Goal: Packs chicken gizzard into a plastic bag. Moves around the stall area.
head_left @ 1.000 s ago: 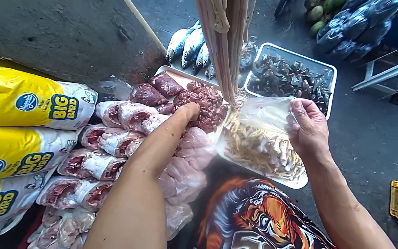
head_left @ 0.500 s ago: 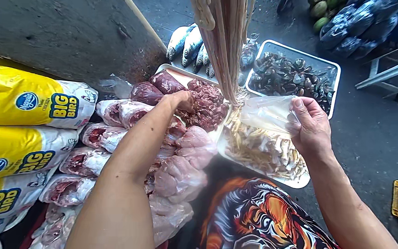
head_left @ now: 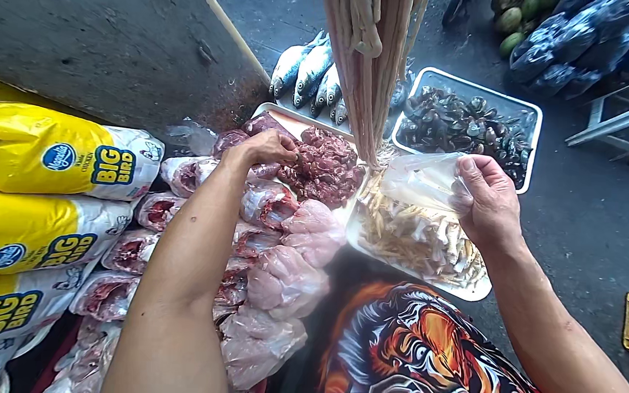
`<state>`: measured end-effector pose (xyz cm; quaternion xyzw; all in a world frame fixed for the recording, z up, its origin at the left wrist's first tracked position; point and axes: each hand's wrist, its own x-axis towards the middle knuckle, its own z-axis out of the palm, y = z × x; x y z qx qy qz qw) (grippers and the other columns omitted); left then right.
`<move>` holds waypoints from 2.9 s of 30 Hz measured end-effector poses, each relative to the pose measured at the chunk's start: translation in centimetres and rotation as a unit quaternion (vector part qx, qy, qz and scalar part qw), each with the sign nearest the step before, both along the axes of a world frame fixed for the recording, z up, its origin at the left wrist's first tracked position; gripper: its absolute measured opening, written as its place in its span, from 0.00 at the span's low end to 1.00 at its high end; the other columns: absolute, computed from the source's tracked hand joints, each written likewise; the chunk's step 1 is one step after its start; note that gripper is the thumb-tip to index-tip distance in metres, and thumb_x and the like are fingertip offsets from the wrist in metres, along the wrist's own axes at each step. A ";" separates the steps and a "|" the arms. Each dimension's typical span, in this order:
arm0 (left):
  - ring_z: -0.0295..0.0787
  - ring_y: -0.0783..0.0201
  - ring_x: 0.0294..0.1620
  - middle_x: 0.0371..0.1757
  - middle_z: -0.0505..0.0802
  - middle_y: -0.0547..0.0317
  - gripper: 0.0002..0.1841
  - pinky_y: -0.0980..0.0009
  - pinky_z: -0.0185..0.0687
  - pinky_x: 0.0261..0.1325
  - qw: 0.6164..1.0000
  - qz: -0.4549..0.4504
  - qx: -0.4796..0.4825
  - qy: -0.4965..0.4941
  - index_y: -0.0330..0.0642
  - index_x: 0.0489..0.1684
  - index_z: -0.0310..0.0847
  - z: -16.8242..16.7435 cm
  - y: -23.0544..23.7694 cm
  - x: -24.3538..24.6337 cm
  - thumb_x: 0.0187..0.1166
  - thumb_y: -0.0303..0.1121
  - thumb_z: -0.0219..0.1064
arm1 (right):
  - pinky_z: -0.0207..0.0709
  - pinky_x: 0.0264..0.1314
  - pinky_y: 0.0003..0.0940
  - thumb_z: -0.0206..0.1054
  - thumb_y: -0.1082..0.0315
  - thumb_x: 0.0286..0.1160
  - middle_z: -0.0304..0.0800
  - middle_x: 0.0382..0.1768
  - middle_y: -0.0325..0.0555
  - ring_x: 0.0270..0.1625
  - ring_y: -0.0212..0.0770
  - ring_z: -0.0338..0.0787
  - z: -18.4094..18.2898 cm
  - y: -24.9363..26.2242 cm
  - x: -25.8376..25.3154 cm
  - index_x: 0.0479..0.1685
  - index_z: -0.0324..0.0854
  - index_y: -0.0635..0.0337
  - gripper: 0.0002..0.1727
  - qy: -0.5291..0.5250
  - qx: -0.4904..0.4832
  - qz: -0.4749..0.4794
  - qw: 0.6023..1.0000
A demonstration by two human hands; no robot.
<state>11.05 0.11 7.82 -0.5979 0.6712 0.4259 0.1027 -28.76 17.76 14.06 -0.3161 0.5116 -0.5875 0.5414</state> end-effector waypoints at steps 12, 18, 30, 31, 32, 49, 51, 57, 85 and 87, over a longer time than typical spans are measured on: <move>0.94 0.66 0.40 0.39 0.94 0.57 0.05 0.68 0.92 0.51 0.933 0.188 0.078 0.296 0.36 0.44 0.81 1.3 1.5 -0.6 0.87 0.23 0.58 | 0.68 0.17 0.17 0.61 0.66 0.88 0.79 0.28 0.36 0.16 0.24 0.69 -0.1 -0.1 0.2 0.49 0.82 0.55 0.06 0.005 -0.004 0.005 1.000; 0.91 0.40 0.55 0.50 0.93 0.37 0.12 0.36 0.81 0.63 0.996 0.025 -0.069 -0.049 0.35 0.53 0.89 -4.5 -0.3 -2.7 0.76 0.28 0.70 | 0.68 0.17 0.17 0.59 0.66 0.89 0.79 0.27 0.35 0.16 0.23 0.69 0.1 -0.1 0.7 0.48 0.82 0.54 0.06 0.007 -0.006 0.011 1.000; 0.85 0.36 0.67 0.72 0.84 0.40 0.22 0.33 0.82 0.63 0.946 -0.196 -0.050 -0.252 0.46 0.64 0.87 -9.4 2.1 -7.7 0.69 0.34 0.76 | 0.67 0.17 0.16 0.60 0.66 0.88 0.79 0.27 0.35 0.16 0.23 0.69 0.0 0.0 0.1 0.48 0.81 0.55 0.06 0.003 -0.005 -0.004 1.000; 0.86 0.35 0.66 0.67 0.87 0.38 0.18 0.32 0.81 0.63 0.956 -0.182 -0.041 -0.227 0.42 0.59 0.89 -9.3 1.5 -7.5 0.73 0.39 0.74 | 0.67 0.17 0.17 0.60 0.66 0.88 0.79 0.27 0.36 0.16 0.24 0.68 0.0 -0.1 0.0 0.48 0.82 0.55 0.06 0.004 -0.004 -0.005 1.000; 0.88 0.35 0.63 0.59 0.91 0.35 0.18 0.31 0.79 0.62 0.971 -0.155 -0.026 -0.182 0.37 0.51 0.90 -8.9 0.8 -7.1 0.78 0.44 0.70 | 0.67 0.16 0.17 0.60 0.66 0.88 0.79 0.27 0.36 0.16 0.24 0.68 0.1 -0.1 -0.1 0.49 0.82 0.55 0.06 0.006 -0.002 -0.007 1.000; 0.97 0.59 0.47 0.45 0.96 0.55 0.15 0.59 0.92 0.55 0.840 0.209 0.195 0.461 0.45 0.50 0.79 0.5 4.7 -5.6 0.83 0.29 0.43 | 0.72 0.20 0.18 0.59 0.67 0.88 0.81 0.28 0.36 0.17 0.25 0.71 0.1 -1.3 0.7 0.49 0.82 0.55 0.06 0.006 -0.002 0.015 1.000; 0.96 0.64 0.42 0.41 0.96 0.59 0.12 0.65 0.93 0.47 0.864 0.166 0.182 0.440 0.44 0.43 0.80 1.7 5.1 -6.6 0.80 0.28 0.48 | 0.70 0.19 0.18 0.60 0.67 0.88 0.80 0.28 0.35 0.17 0.24 0.71 0.0 -1.4 0.9 0.48 0.82 0.55 0.06 0.002 -0.002 0.017 1.000; 0.93 0.68 0.38 0.41 0.95 0.57 0.13 0.70 0.92 0.46 0.863 -0.029 0.237 0.446 0.35 0.49 0.84 6.8 6.2 -14.5 0.88 0.25 0.51 | 0.68 0.18 0.16 0.61 0.67 0.88 0.81 0.28 0.35 0.16 0.23 0.70 -0.2 -1.5 1.7 0.50 0.83 0.56 0.06 0.006 0.003 0.034 0.999; 0.62 0.19 0.81 0.91 0.50 0.23 0.69 0.26 0.77 0.63 0.981 0.046 -0.007 -0.188 0.66 0.98 0.43 -10.6 2.4 -11.5 0.48 0.53 0.91 | 0.65 0.15 0.15 0.56 0.69 0.90 0.79 0.29 0.36 0.15 0.22 0.68 -0.1 -1.6 -0.1 0.48 0.79 0.59 0.07 -0.017 -0.014 -0.006 1.000; 0.61 0.19 0.82 0.88 0.58 0.23 0.61 0.28 0.80 0.62 0.982 0.038 -0.031 -0.181 0.63 0.95 0.54 -11.7 2.8 -12.9 0.51 0.43 0.90 | 0.66 0.15 0.15 0.56 0.69 0.90 0.80 0.29 0.36 0.15 0.23 0.68 -0.3 -1.5 -0.7 0.48 0.79 0.59 0.07 -0.016 -0.013 -0.014 1.000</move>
